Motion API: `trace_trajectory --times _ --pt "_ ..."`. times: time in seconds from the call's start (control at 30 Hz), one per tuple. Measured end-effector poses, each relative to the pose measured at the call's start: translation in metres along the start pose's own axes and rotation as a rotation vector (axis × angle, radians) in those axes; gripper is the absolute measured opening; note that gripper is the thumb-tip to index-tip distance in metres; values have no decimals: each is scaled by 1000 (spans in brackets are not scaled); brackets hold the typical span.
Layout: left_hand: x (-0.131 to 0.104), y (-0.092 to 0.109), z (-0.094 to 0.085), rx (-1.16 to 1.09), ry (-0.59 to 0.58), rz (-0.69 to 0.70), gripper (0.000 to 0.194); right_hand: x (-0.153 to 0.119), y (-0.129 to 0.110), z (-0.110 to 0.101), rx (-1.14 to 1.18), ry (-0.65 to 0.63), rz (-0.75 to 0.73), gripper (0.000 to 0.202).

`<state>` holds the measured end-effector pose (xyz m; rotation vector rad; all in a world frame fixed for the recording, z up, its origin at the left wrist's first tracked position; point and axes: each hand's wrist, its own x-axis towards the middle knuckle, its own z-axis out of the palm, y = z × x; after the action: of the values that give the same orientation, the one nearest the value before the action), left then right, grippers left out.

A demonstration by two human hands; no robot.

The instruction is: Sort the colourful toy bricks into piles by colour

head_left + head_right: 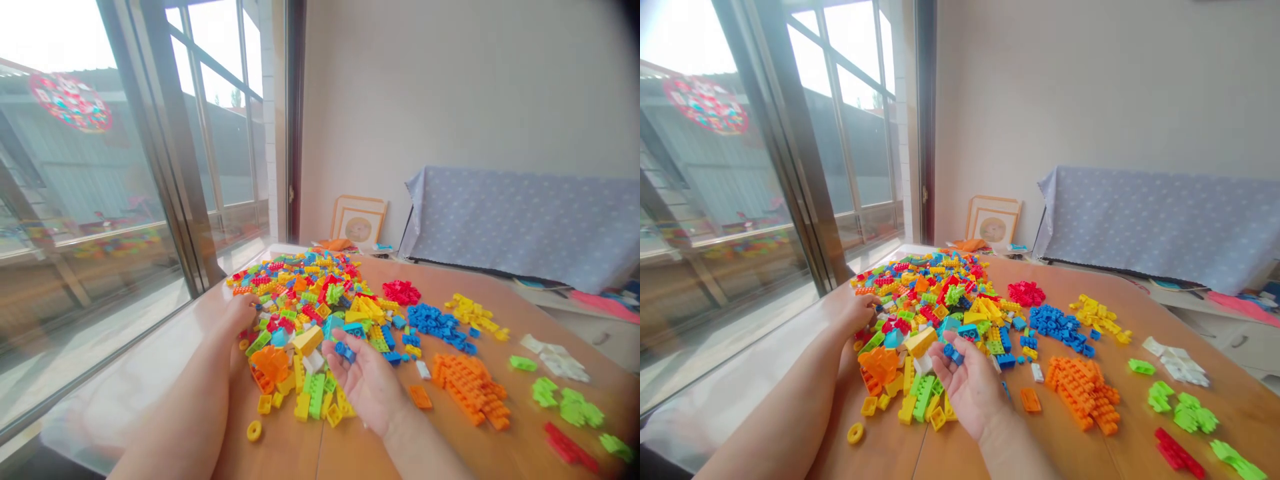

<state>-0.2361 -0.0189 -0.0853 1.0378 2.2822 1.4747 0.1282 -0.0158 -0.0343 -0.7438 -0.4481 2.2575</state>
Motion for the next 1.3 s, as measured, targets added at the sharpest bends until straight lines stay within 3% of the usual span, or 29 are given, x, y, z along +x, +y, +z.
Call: trace_trajectory --times 0.3,0.53,0.67,0.77,0.9,1.0,1.03,1.13,1.3 --pt "-1 5 -7 147 -50 25 6 -3 -4 -2 6 15 -63 25" --pt "-13 17 -3 140 -18 66 16 -4 -5 -2 -4 -27 -74 33" --pt "-20 35 -12 83 5 102 16 -5 -6 0 5 -33 -74 34" --pt "-32 63 -18 13 -27 172 15 -6 -5 1 6 -46 -68 34" --pt "-71 112 -3 -113 -198 312 34 -7 -2 3 -10 -75 -54 36" --pt "-104 143 15 -215 -533 450 32 -7 -1 5 10 -111 -50 36" --pt "-113 149 20 -210 -595 484 31 -6 -2 6 19 -126 -54 35" --pt "-126 155 30 -247 -731 495 34 -3 -4 6 36 -145 -89 29" --pt "-120 147 33 -323 -828 424 31 1 -6 5 47 -116 -104 25"
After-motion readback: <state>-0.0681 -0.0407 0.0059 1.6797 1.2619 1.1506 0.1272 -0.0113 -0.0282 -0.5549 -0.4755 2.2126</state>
